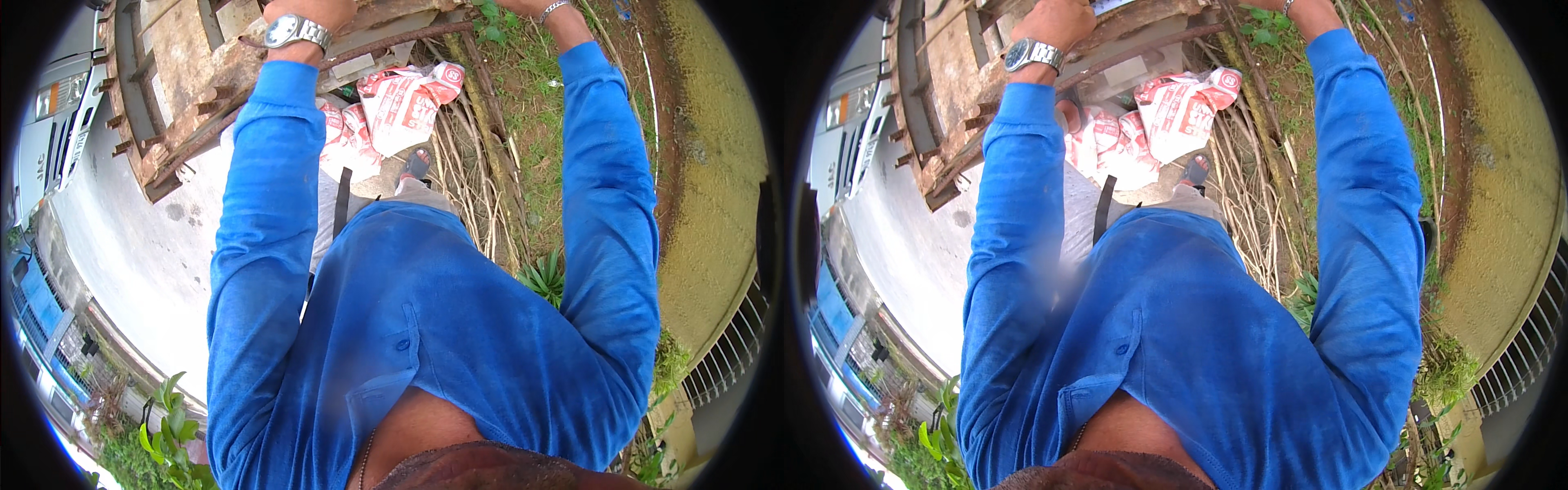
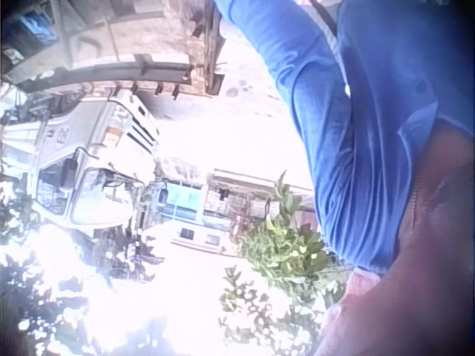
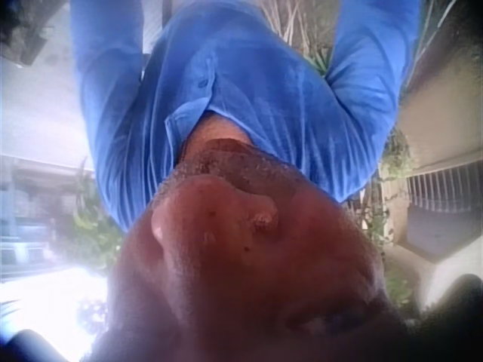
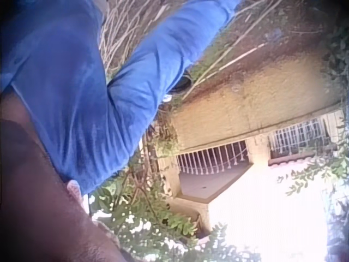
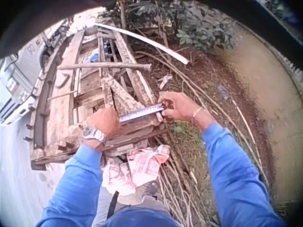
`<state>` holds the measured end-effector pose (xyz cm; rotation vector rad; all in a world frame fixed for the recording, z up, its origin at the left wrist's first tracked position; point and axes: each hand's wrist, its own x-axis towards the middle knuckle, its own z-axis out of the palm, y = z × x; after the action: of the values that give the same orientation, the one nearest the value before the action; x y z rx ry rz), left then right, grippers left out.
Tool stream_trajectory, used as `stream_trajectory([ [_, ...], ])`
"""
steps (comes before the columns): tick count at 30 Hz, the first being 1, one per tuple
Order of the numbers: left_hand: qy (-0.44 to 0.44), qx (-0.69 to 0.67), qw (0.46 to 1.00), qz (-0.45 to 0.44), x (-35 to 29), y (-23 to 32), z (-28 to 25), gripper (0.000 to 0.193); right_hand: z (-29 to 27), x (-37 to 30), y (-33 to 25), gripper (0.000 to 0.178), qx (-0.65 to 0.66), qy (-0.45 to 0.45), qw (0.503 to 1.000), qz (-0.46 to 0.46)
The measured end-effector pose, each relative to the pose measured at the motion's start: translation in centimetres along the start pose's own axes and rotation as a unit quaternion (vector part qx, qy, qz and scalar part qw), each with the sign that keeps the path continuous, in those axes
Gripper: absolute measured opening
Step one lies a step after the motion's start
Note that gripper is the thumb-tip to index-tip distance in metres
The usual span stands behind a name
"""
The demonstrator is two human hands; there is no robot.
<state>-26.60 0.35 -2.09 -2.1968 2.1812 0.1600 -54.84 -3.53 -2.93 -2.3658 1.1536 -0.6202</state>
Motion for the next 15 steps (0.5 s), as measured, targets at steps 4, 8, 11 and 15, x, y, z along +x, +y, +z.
stream_trajectory([
  [4, 0.015, -0.004, 1.000, -0.015, -0.1, -0.1, 0.0, 0.022, 2.1, -3.9, 0.3, 0.018, 0.114, 0.127, 0.964, 0.206],
  [8, 0.014, -0.011, 1.000, -0.004, -0.2, 0.0, 0.1, 0.022, 9.0, -14.4, 2.3, 0.038, 0.175, 0.108, 0.902, 0.380],
  [11, 0.017, -0.015, 1.000, 0.019, 0.0, -0.1, 0.6, 0.023, 14.5, -22.1, -1.8, 0.037, 0.410, 0.028, 0.752, 0.516],
  [15, -0.007, -0.008, 0.999, 0.032, 0.2, -0.2, 0.3, 0.024, 20.7, -29.8, -6.1, 0.043, 0.478, -0.050, 0.602, 0.637],
])
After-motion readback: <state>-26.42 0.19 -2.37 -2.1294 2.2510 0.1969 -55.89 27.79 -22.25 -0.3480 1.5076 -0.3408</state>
